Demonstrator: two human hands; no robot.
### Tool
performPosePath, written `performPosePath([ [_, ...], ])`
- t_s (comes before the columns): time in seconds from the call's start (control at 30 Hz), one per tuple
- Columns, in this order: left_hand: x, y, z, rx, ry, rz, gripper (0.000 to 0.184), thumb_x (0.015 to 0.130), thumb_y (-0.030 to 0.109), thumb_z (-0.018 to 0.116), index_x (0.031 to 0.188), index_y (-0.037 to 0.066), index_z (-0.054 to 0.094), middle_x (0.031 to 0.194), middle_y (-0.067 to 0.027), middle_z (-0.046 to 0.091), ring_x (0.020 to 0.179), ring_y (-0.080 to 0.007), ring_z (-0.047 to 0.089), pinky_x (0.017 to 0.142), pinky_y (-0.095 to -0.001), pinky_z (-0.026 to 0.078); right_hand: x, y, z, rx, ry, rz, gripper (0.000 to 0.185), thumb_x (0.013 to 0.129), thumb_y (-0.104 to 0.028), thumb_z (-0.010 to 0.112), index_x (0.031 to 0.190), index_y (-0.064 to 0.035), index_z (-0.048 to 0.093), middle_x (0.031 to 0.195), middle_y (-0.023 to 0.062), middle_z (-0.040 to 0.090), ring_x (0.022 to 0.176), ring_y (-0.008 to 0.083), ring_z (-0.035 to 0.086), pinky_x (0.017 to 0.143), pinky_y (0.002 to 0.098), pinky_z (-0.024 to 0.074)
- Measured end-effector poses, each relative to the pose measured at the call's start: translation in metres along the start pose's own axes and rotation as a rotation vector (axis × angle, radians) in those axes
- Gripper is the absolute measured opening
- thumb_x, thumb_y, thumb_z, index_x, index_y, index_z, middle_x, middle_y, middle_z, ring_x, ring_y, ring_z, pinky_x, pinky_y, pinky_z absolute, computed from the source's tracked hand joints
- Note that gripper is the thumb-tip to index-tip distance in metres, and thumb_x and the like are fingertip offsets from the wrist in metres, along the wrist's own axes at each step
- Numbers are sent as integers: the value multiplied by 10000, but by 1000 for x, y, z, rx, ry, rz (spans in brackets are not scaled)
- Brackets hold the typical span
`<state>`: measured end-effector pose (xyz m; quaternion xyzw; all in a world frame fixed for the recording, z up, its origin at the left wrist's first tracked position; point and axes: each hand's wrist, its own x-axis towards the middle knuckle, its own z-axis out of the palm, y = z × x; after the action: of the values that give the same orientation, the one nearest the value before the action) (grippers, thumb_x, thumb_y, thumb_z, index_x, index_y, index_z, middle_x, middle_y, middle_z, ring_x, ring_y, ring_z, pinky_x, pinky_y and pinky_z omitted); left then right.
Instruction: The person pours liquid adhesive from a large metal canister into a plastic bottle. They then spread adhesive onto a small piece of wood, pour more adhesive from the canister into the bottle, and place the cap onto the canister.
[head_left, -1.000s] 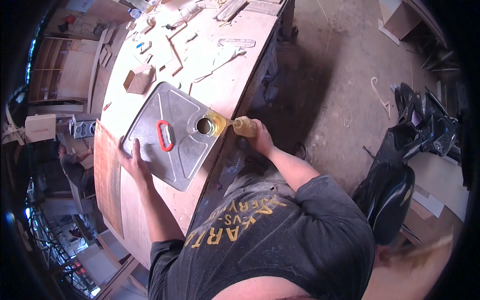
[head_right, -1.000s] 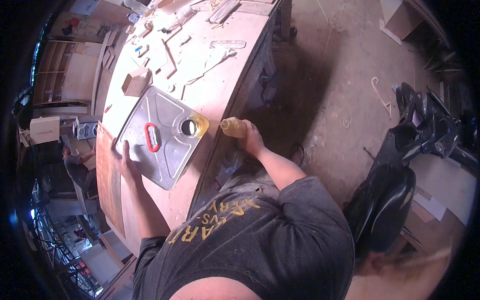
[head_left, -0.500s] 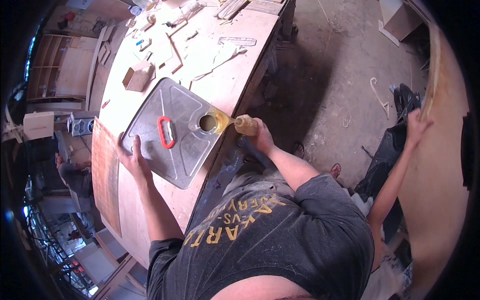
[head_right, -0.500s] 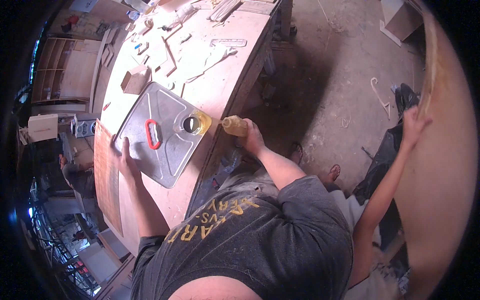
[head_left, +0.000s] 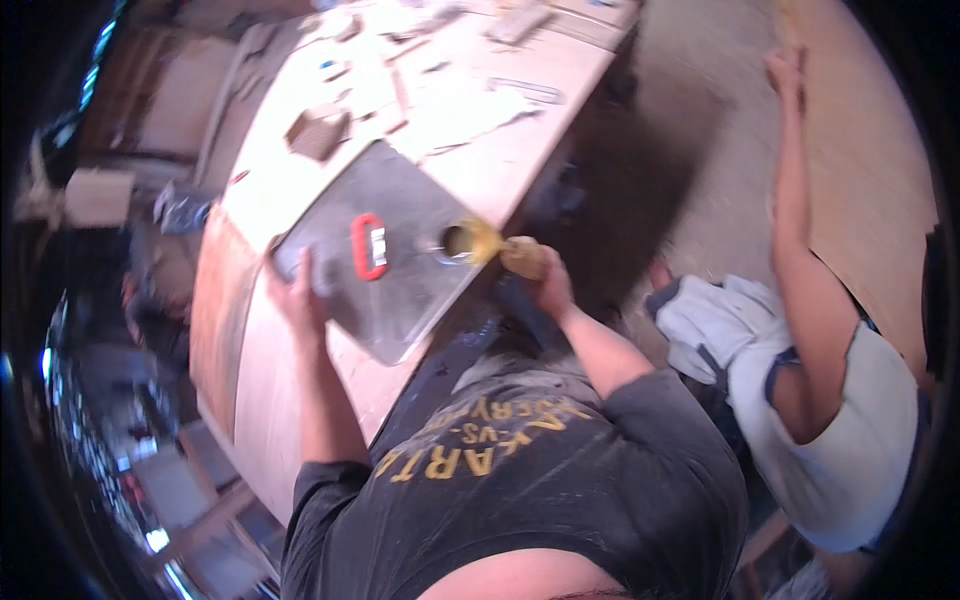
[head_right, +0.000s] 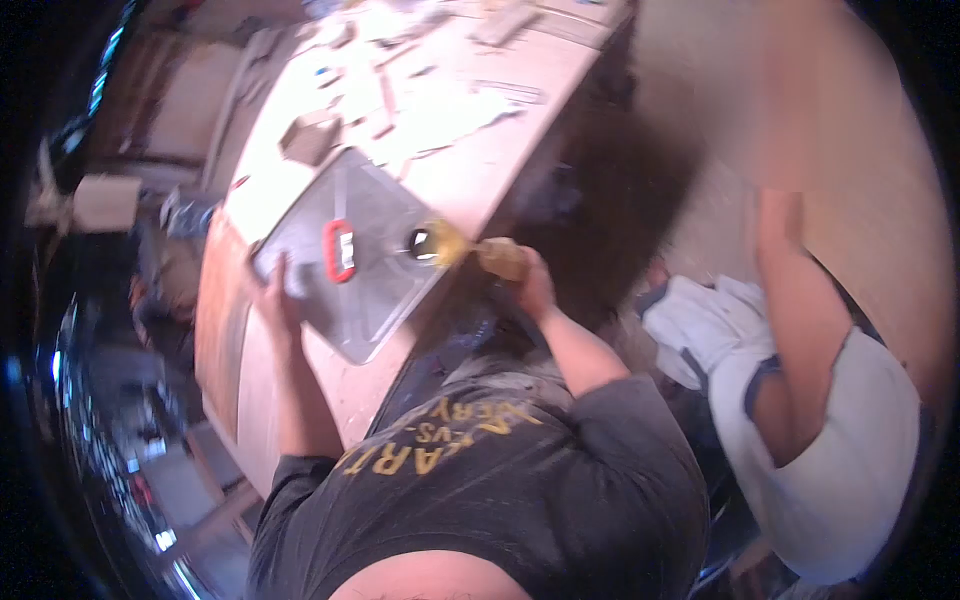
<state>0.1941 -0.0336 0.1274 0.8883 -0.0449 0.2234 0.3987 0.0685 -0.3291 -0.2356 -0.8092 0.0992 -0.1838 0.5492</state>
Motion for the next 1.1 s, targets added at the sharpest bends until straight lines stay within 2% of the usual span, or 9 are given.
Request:
performPosePath([
  [0.07,-1,7,-2,19,29,-22,506,921,176,763,1345,-44,596,1276,-214,655,1210,-308,622,1070,-422,475,4,-9,1,20,-17,-86,453,934,-115,762,1352,-70,592,1263,174,673,1191,369,671,1027,434,538],
  [0.13,-2,11,-2,-10,68,-67,524,903,222,773,1329,-31,602,1250,-229,668,1211,-337,631,1082,-415,464,3,-12,7,203,-22,-45,537,930,-145,810,1402,-55,569,1314,153,673,1230,325,665,1044,408,530],
  [0.17,-1,18,-3,48,74,-4,546,886,240,786,1327,-27,605,1253,-237,674,1214,-355,637,1088,-424,461,4,-21,7,316,-51,29,584,923,-146,820,1427,-43,543,1326,169,670,1235,329,664,1046,411,526],
  [0.33,-5,23,3,51,73,-44,583,859,270,805,1324,-23,611,1284,-239,676,1241,-373,629,1100,-438,448,-8,21,5,107,-44,58,666,891,-213,857,1439,-58,513,1295,195,681,1207,342,678,1004,432,541],
  [0.5,-4,19,4,44,69,17,539,875,249,790,1308,-22,618,1249,-227,671,1217,-361,623,1092,-426,449,-5,19,10,353,3,-34,585,931,-203,814,1431,-71,542,1294,198,674,1202,354,688,1001,429,556],
  [0.57,-1,13,1,-12,23,-26,506,894,220,786,1293,-42,617,1244,-189,666,1197,-308,614,1090,-418,450,-1,5,-4,28,0,-91,479,955,-173,774,1382,-68,585,1311,193,668,1221,375,675,1016,437,552],
  [0.77,-4,18,12,-116,20,-55,497,948,162,752,1359,-66,589,1337,-192,626,1279,-291,558,1153,-391,378,-8,27,-8,9,22,13,630,882,-143,797,1428,-92,487,1278,218,647,1200,459,618,1003,514,516],
  [0.8,-4,21,10,-6,-10,-14,475,983,127,705,1397,-57,563,1379,-164,582,1283,-255,557,1116,-366,440,-8,25,-6,10,19,10,645,877,-138,796,1434,-93,474,1284,220,642,1205,465,609,1005,518,514],
  [1.1,-3,36,12,30,-5,23,508,947,167,745,1365,-70,581,1348,-205,619,1311,-306,544,1178,-401,354,-7,15,-10,-18,5,71,690,851,-103,803,1446,-103,453,1294,236,633,1217,476,598,1015,524,513],
])
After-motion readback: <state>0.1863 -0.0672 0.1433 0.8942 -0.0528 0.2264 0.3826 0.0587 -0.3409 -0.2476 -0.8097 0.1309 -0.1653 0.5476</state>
